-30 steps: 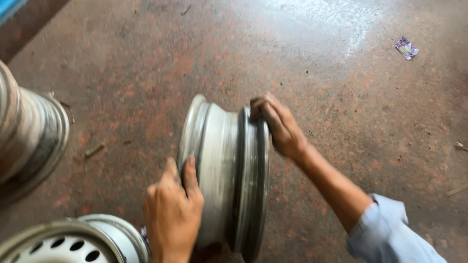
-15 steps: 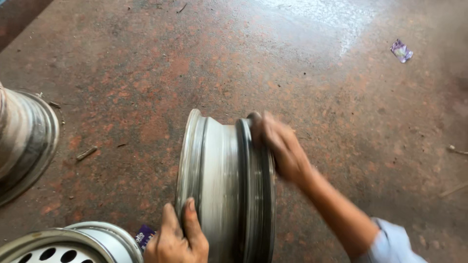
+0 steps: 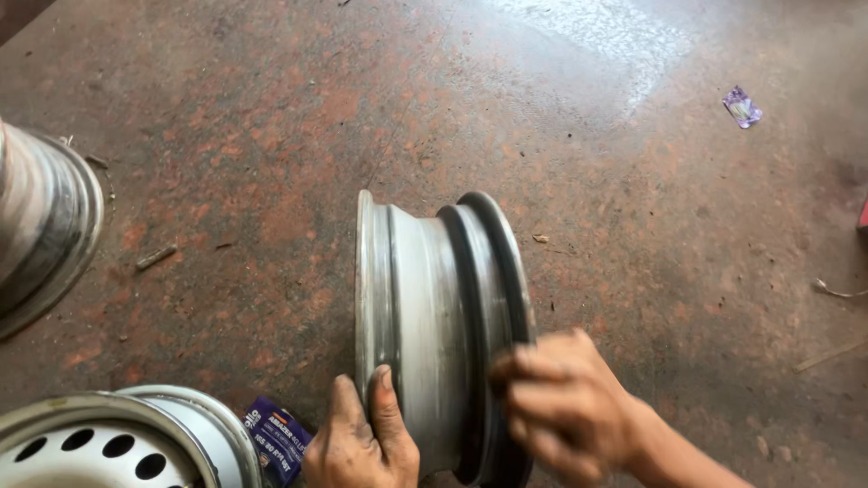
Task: The person sands the outer edge and side of a metal wheel rim by hand using a piece of sandpaper, rotating the rim to reach different sections.
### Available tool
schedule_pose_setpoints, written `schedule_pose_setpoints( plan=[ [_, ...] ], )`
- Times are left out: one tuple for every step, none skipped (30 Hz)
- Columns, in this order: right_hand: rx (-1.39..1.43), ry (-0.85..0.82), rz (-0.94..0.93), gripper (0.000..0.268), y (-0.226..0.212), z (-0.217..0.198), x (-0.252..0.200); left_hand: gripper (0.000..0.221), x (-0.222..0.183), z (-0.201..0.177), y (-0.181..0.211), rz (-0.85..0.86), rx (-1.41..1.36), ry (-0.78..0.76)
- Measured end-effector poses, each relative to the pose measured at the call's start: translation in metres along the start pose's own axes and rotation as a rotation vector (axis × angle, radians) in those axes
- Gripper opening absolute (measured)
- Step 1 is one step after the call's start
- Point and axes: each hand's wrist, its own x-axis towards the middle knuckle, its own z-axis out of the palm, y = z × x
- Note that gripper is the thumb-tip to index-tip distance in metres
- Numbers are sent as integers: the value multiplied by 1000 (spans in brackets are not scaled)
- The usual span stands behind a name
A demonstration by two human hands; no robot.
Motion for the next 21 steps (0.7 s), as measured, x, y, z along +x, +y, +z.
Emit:
schedule_pose_setpoints(
  plan=[
    [-17,5,-38,25,8,1,-3,35,-1,2,-2,43,5,0],
    [-42,18,-65,25,22,1,-4,36,-2,3,-3,95,8,-13],
    [-68,30,-92,26,41,-2,-2,37,-4,3,-4,90,7,-22],
    [-3,9,-87,37,78,-10,15,38,-5,4,-5,88,1,-25],
    [-66,-37,33,35,108,-28,34,40,-7,4,-6,87,-5,-28],
    [-122,-81,135,37,128,-39,58,42,-6,1,-8,122,57,1],
    [-100,-87,200,38,128,-40,64,40,-1,-1,-12,160,110,47],
    [-79,-88,276,40,125,-40,67,37,4,-4,-17,184,143,74],
    [-58,-89,352,42,122,-39,69,35,7,-6,-23,170,131,72],
    [-50,20,289,43,102,-36,53,33,5,-7,-31,138,127,76],
    [-41,128,225,46,69,-29,25,32,3,-6,-38,116,122,80],
    [-31,155,278,47,53,-17,9,30,-4,-8,-48,89,122,73],
    [-21,182,332,47,45,-6,-3,30,-11,-10,-57,68,126,65],
    [44,239,331,46,40,7,-12,30,-15,-9,-62,58,122,58],
    [109,297,329,45,37,19,-19,30,-21,-7,-65,51,117,52],
    [167,354,325,45,37,24,-24,31,-21,-7,-58,49,102,51],
    [197,370,344,45,38,25,-27,32,-18,-7,-49,45,92,49],
    [232,381,363,46,36,28,-30,34,-14,-8,-41,44,81,50],
    [268,392,381,46,35,30,-31,36,-20,-6,-45,45,69,50],
    [284,406,407,47,32,33,-34,38,-30,-8,-48,33,65,39],
    [300,420,432,47,28,34,-36,41,-38,-11,-49,96,55,59]
  ],
)
